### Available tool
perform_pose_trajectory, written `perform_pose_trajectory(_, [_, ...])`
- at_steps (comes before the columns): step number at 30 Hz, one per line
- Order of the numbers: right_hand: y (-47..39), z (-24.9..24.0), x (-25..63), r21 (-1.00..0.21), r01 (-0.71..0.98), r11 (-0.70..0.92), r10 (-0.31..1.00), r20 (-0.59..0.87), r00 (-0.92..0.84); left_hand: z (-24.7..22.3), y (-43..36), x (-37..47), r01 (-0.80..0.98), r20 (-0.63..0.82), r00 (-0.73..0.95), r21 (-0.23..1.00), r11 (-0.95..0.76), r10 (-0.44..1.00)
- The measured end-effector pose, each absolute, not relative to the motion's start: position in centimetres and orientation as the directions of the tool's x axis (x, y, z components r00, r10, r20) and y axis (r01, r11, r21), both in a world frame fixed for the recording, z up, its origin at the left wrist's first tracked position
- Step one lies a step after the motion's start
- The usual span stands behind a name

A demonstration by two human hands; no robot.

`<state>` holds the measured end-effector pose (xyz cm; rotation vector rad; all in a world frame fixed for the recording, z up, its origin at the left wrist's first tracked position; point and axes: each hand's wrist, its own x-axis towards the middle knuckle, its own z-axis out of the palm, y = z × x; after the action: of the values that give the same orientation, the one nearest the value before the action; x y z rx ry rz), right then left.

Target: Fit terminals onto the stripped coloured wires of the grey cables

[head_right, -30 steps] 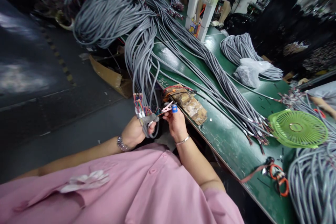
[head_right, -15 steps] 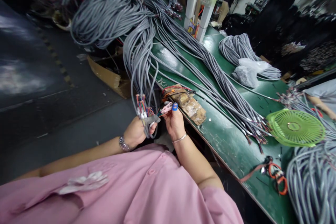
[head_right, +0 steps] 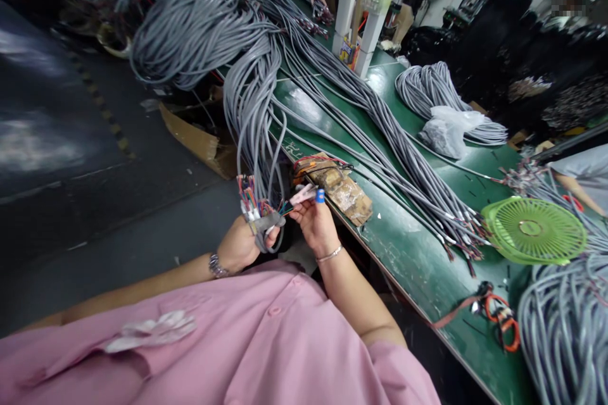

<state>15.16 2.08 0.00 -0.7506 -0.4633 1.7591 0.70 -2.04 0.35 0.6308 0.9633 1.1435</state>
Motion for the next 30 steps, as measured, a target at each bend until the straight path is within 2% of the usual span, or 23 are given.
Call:
perform_pose_trajectory(5, [1.7,0.2,15.3,-0.689,-0.679,-0.256,0.965,-0.221,-0.140,0.6,-2.2,0.6,-0.509,-0.275,0.103,0.811,0.289,0.956])
perform_pose_trajectory(12, [2.2,-0.3,15.4,-0.655,-0.691,-0.305,0.950,-0.263,-0.170,0.8,-1.5,1.2,-0.551,-0.305,0.082,0.780,0.298,0.949])
perform_pose_trajectory(30, [2.4,-0.3,14.7,-0.636,-0.720,-0.278,0.957,-0.252,-0.147,0.0,-1.3,1.4,-0.490,-0.294,0.085,0.820,0.297,0.952])
